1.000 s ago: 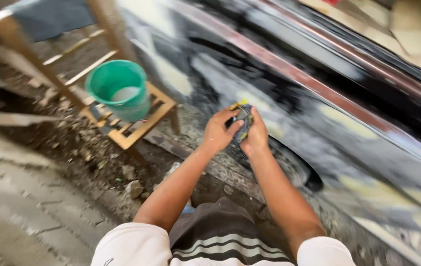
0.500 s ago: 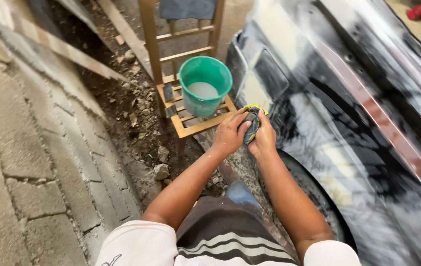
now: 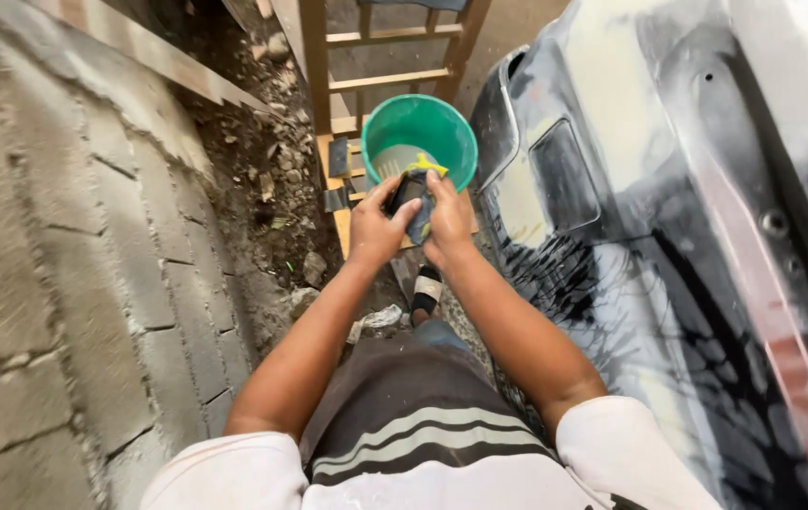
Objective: The person wets a sanding block in a green bucket and then sands a long, curved car part, likely a bumper, using a wet sanding technique. They repeatedly rub the sanding block along the surface of the part and occasionally wipe it with a yellow cloth.
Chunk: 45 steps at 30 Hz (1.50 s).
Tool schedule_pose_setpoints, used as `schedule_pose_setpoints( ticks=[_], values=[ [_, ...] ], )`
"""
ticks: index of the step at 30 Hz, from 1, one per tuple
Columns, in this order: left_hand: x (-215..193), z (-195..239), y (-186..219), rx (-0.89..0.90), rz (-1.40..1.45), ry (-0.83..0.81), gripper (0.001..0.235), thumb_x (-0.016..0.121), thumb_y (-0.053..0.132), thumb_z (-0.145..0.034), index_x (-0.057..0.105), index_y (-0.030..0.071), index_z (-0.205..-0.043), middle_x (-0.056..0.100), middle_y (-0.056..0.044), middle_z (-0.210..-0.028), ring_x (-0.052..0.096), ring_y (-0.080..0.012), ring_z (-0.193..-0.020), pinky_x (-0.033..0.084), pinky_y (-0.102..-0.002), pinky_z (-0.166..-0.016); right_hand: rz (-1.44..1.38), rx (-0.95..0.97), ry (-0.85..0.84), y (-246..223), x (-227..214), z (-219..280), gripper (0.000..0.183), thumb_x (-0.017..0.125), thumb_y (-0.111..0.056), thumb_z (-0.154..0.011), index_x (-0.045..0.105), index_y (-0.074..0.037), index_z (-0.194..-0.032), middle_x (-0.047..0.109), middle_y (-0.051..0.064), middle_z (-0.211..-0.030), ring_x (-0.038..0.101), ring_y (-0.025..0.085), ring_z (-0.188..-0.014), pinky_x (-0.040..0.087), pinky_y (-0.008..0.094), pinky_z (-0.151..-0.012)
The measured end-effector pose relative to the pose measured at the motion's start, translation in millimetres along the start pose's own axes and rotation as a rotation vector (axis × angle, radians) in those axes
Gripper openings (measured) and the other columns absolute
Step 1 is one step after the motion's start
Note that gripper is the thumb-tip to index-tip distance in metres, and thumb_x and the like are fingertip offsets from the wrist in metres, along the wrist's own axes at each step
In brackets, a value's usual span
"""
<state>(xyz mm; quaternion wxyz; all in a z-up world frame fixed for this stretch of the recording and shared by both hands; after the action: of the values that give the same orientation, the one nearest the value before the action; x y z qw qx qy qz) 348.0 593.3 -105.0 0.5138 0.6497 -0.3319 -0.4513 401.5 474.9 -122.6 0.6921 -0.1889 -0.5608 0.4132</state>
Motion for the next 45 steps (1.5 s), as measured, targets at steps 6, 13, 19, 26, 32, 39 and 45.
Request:
schedule_pose_setpoints(
  ticks=[6, 13, 19, 26, 32, 39, 45],
  values=[
    [66.4, -66.7, -57.9, -0.108, -0.088, -0.042, 0.047, 0.075, 0.032, -0.090, 0.070, 0.002, -0.126, 0.073, -0.020, -0.121, 0.072, -0.0327, -0.110, 0.054, -0.039, -0.095, 0.077, 0.179, 0.093, 2.1, -52.0, -95.9, 0.022, 0.057, -0.023, -0.103, 0.061, -0.011, -0.122, 0.066, 0.004, -0.102, 0.067, 0.017, -0.089, 0.055, 0.034, -0.077],
    [107.1, -129.8, -116.5, -0.260, -0.078, -0.066, 0.049, 0.073, 0.036, -0.092, 0.070, 0.001, -0.126, 0.074, -0.021, -0.115, 0.073, -0.0341, -0.108, 0.055, -0.040, -0.093, 0.153, 0.346, 0.160, 13.2, -89.0, -188.4, 0.024, 0.060, -0.023, -0.103, 0.062, -0.009, -0.122, 0.067, 0.007, -0.103, 0.067, 0.019, -0.089, 0.054, 0.035, -0.075],
    [119.3, -177.2, -188.5, -0.373, -0.200, -0.124, 0.047, 0.072, 0.037, -0.094, 0.070, 0.000, -0.123, 0.072, -0.025, -0.113, 0.070, -0.0399, -0.108, 0.054, -0.043, -0.093, 0.384, 0.340, 0.251, 46.9, -144.1, -259.0, 0.030, 0.060, -0.022, -0.100, 0.062, -0.007, -0.125, 0.070, 0.006, -0.113, 0.068, 0.018, -0.100, 0.054, 0.034, -0.085],
    [138.8, -184.5, -251.2, -0.168, -0.210, -0.099, 0.051, 0.071, 0.037, -0.097, 0.064, 0.000, -0.131, 0.066, -0.024, -0.131, 0.063, -0.0421, -0.123, 0.050, -0.046, -0.106, 0.997, 0.025, 0.204, 111.1, -212.3, -306.1, 0.048, 0.072, -0.020, -0.095, 0.058, 0.002, -0.135, 0.065, 0.017, -0.132, 0.061, 0.026, -0.119, 0.046, 0.037, -0.099],
    [122.9, -193.0, -221.5, -0.065, -0.069, 0.072, 0.052, 0.069, 0.033, -0.100, 0.059, -0.002, -0.138, 0.061, -0.024, -0.141, 0.057, -0.0418, -0.132, 0.045, -0.048, -0.113, 1.413, 0.017, 0.049, 147.9, -250.4, -318.7, 0.062, 0.077, -0.022, -0.084, 0.056, 0.002, -0.137, 0.065, 0.022, -0.132, 0.065, 0.032, -0.122, 0.049, 0.037, -0.102],
    [125.7, -196.1, -221.0, -0.224, 0.005, 0.047, 0.053, 0.068, 0.033, -0.099, 0.057, -0.001, -0.138, 0.061, -0.022, -0.140, 0.058, -0.0405, -0.130, 0.048, -0.047, -0.109, 1.652, -0.030, -0.139, 164.1, -265.1, -345.6, 0.042, 0.070, -0.017, -0.088, 0.066, -0.007, -0.129, 0.067, 0.020, -0.132, 0.064, 0.038, -0.123, 0.051, 0.042, -0.105],
    [158.7, -214.0, -254.9, -0.608, 0.085, 0.105, 0.051, 0.063, 0.040, -0.098, 0.064, -0.001, -0.129, 0.069, -0.026, -0.123, 0.066, -0.0421, -0.117, 0.052, -0.046, -0.100, 1.784, -0.141, -0.126, 152.7, -209.1, -351.4, 0.044, 0.071, -0.018, -0.082, 0.066, -0.005, -0.124, 0.063, 0.023, -0.129, 0.059, 0.043, -0.120, 0.047, 0.046, -0.105]
  ],
)
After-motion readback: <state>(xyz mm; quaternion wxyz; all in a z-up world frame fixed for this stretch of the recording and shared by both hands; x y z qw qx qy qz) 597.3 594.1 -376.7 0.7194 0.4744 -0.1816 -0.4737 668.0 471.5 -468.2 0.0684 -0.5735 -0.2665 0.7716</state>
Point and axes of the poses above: each hand's wrist, its own z-axis away from the middle knuckle, its own x-axis out of the palm, y = z × x, the point moved 1 cm from there along -z, towards the middle knuckle
